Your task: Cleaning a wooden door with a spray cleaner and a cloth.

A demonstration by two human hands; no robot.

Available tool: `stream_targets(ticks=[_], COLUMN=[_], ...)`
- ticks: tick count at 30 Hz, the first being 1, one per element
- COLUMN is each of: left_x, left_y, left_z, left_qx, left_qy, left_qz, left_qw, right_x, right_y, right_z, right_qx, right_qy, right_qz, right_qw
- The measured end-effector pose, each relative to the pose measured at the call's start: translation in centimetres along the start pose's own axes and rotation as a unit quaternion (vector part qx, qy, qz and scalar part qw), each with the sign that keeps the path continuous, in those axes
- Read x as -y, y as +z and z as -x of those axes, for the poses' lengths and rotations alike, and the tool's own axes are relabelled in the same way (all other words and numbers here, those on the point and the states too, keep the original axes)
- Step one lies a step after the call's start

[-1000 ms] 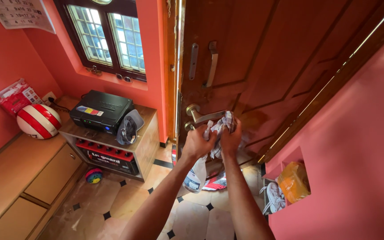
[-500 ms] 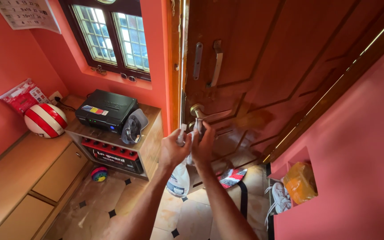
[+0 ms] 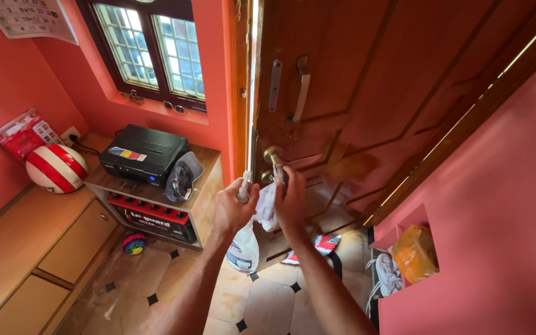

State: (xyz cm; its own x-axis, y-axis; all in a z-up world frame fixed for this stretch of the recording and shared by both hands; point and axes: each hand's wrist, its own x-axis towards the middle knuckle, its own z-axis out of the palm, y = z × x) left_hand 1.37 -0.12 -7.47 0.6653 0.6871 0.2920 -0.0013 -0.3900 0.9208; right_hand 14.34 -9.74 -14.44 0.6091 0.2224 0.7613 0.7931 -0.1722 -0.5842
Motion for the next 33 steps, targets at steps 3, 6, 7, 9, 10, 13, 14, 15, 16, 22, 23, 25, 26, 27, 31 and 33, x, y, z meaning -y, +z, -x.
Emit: stream_targets(ticks=[3, 6, 7, 9, 10, 13, 14, 15, 16, 22, 23, 25, 26, 27, 31, 33], left_x=[1.6, 0.7, 0.8, 0.8, 0.9, 1.1, 1.0, 0.8, 0.7, 1.4, 2.0, 2.6, 2.4, 2.3, 0.5, 0.2], left_y=[0.3, -0.3, -0.3, -0.4, -0.3, -0.1, -0.1, 0.0, -0.1, -0.7, -0.6, -0.6, -0.7, -0.8, -1.5, -1.7], left_z=[-0.2, 0.1, 0.1, 0.1, -0.1, -0.4, -0.5, -0.5, -0.6, -0.5, -0.6, -0.7, -0.7, -0.7, -0.4, -0.3], left_qx=[-0.04, -0.012, -0.013, -0.016, -0.017, -0.029, -0.019, -0.009, -0.008, -0.014, -0.038, -0.062, -0.062, -0.061, -0.029, -0.013], left_qy=[0.061, 0.018, 0.017, 0.011, 0.011, 0.028, 0.02, 0.012, 0.012, -0.004, 0.04, 0.085, 0.086, 0.087, 0.033, 0.0], left_qz=[-0.044, -0.021, -0.021, -0.017, -0.016, -0.039, -0.029, -0.018, -0.018, -0.008, -0.031, -0.055, -0.057, -0.059, -0.039, -0.022], left_qw=[0.996, 1.0, 1.0, 1.0, 1.0, 0.998, 0.999, 1.0, 1.0, 1.0, 0.998, 0.993, 0.993, 0.993, 0.998, 1.0], right_x=[-3.5, -6.4, -6.3, -6.2, -4.9, -1.2, 0.2, 1.7, 2.4, -1.7, -0.5, 1.6, 2.6, 3.5, 7.7, 13.3], right_y=[-1.8, -4.6, -4.6, -4.4, -4.0, -2.7, -2.2, -1.8, -2.8, -5.1, -5.2, -4.8, -4.3, -3.7, -4.5, -7.0], right_z=[-2.3, -5.1, -4.9, -4.7, -4.2, -2.5, -2.3, -2.0, -2.8, -5.3, -5.7, -5.9, -5.7, -5.6, -7.3, -10.3], right_qx=[0.003, 0.003, 0.004, 0.017, 0.018, 0.055, 0.063, 0.071, 0.07, 0.083, 0.099, 0.115, 0.105, 0.093, 0.24, 0.263], right_qy=[0.008, 0.031, 0.031, 0.067, 0.065, 0.002, -0.029, -0.06, -0.059, -0.032, -0.004, 0.024, -0.074, -0.172, -0.039, 0.347], right_qz=[0.082, 0.113, 0.113, 0.107, 0.107, 0.095, 0.069, 0.044, 0.044, 0.105, 0.144, 0.183, 0.239, 0.291, 0.228, 0.045], right_qw=[0.997, 0.993, 0.993, 0.992, 0.992, 0.994, 0.995, 0.995, 0.995, 0.99, 0.985, 0.976, 0.963, 0.936, 0.943, 0.899])
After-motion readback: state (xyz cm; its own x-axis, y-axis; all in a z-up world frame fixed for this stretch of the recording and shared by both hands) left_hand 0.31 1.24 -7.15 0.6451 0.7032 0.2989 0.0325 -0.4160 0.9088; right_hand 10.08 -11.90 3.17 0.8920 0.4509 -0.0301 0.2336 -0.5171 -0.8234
